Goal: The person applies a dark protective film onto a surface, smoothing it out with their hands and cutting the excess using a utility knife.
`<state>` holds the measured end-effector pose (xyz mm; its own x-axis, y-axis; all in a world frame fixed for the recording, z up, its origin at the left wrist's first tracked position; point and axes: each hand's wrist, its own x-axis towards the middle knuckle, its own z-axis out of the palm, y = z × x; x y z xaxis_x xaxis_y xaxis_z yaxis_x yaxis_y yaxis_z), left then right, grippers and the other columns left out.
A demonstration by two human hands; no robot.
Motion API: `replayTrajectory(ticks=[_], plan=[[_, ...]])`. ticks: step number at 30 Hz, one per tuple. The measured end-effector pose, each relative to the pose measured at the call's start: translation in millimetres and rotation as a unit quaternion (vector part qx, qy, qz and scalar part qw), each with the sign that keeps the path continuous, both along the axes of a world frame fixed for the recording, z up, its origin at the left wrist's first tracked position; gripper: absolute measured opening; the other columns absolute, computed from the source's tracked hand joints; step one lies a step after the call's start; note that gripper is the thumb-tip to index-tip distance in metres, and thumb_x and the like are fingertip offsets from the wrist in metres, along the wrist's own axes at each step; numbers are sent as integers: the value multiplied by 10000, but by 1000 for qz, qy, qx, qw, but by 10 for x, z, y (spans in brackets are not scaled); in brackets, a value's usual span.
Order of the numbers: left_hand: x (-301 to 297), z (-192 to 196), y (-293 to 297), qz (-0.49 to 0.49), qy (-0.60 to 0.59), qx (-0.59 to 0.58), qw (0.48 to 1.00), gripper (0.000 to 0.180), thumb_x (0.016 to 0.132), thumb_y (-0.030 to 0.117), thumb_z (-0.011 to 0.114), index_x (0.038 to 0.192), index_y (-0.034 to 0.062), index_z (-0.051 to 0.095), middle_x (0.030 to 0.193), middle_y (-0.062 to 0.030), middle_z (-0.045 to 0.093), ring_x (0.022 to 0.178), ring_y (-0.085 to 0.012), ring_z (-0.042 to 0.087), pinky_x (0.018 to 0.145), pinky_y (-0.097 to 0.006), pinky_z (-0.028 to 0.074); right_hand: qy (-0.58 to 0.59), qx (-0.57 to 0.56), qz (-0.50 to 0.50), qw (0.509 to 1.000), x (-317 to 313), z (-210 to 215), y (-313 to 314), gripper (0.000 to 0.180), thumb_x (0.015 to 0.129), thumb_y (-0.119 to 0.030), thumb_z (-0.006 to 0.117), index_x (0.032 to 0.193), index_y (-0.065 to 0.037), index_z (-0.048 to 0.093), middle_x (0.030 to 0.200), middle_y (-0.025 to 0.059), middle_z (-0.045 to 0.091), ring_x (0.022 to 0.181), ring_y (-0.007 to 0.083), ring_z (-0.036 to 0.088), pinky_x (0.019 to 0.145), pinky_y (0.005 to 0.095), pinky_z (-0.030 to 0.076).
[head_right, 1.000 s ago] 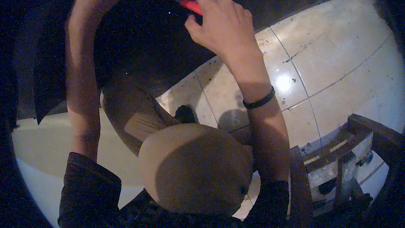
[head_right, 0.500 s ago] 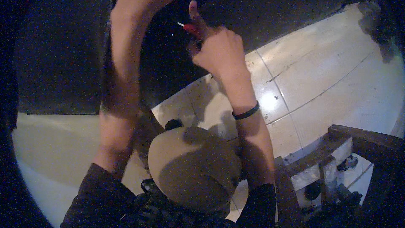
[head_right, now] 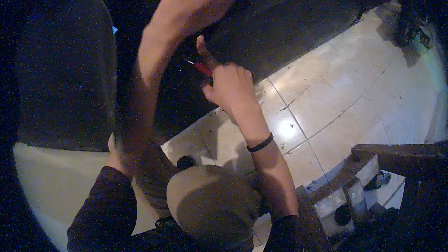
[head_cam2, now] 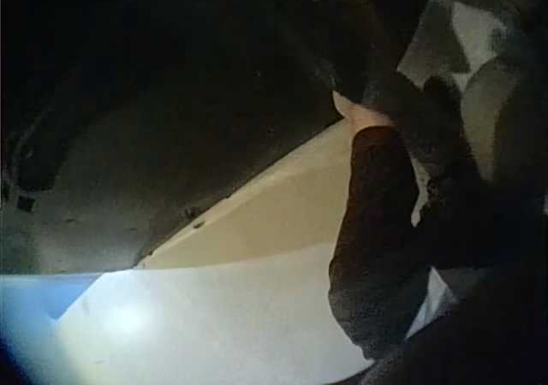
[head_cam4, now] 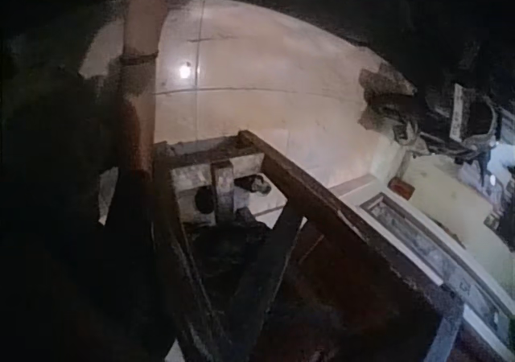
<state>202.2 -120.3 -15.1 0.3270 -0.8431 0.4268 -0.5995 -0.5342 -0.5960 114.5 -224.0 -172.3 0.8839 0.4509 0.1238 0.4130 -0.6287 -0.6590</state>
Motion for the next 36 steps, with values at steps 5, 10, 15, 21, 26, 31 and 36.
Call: replayTrajectory(ticks=[5, 10, 15, 21, 26, 31, 36], plan=[[-184, 31, 313, 94, 70, 205, 972, 538, 907, 188, 771, 1427, 228, 641, 1681, -80, 375, 1611, -239, 213, 1309, -615, -12, -32, 35, -10, 999, 1, -72, 6, 867, 858, -278, 731, 1627, -370, 340, 919, 261, 737, 911, 489, 709, 862, 575, 583], [-349, -68, 536, 126, 74, 241, 959, 521, 932, 227, 756, 1437, 266, 633, 1726, -63, 282, 1621, -230, 171, 1301, -639, -20, -37, 49, -5, 998, -38, -136, 56, 741, 870, -283, 726, 1558, -258, 453, 917, 281, 729, 912, 493, 712, 850, 569, 585], [-685, 177, 422, 218, 107, 263, 934, 468, 960, 173, 703, 1406, 307, 658, 1731, -35, 274, 1623, -208, 156, 1293, -659, -34, 40, 141, -52, 988, -267, -227, -200, 696, 883, -279, 724, 1490, -74, 453, 764, 238, 676, 723, 403, 697, 706, 480, 537], [-682, 213, 598, 171, 34, 203, 964, 387, 962, 135, 677, 1294, 323, 738, 1686, 6, 380, 1620, -203, 172, 1281, -686, -51, 56, 247, -51, 966, -451, -205, -91, 343, 986, -149, 594, 1262, 2, 457, 855, 305, 691, 846, 533, 683, 739, 569, 523], [-576, 55, 697, 142, -41, 211, 966, 395, 952, 140, 696, 1304, 317, 736, 1681, -5, 392, 1617, -200, 190, 1278, -678, -54, -113, 249, -72, 959, -404, -95, 78, 235, 1005, -132, 627, 1213, -44, 564, 912, 241, 721, 838, 478, 694, 708, 539, 528], [-684, 154, 691, 168, -6, 222, 960, 432, 947, 111, 692, 1333, 302, 724, 1704, -36, 347, 1622, -202, 176, 1283, -656, -38, -225, 238, -97, 940, -388, 30, 147, 244, 1008, -127, 684, 1241, -53, 697, 897, 187, 754, 747, 283, 754, 669, 354, 555], [-584, 68, 730, 153, -36, 185, 970, 461, 949, 83, 658, 1354, 294, 712, 1723, -63, 303, 1627, -208, 158, 1289, -642, -20, -259, 243, -110, 928, -340, 55, 214, 255, 963, -95, 735, 1212, -41, 746, 975, 215, 763, 772, 270, 773, 684, 347, 577]])
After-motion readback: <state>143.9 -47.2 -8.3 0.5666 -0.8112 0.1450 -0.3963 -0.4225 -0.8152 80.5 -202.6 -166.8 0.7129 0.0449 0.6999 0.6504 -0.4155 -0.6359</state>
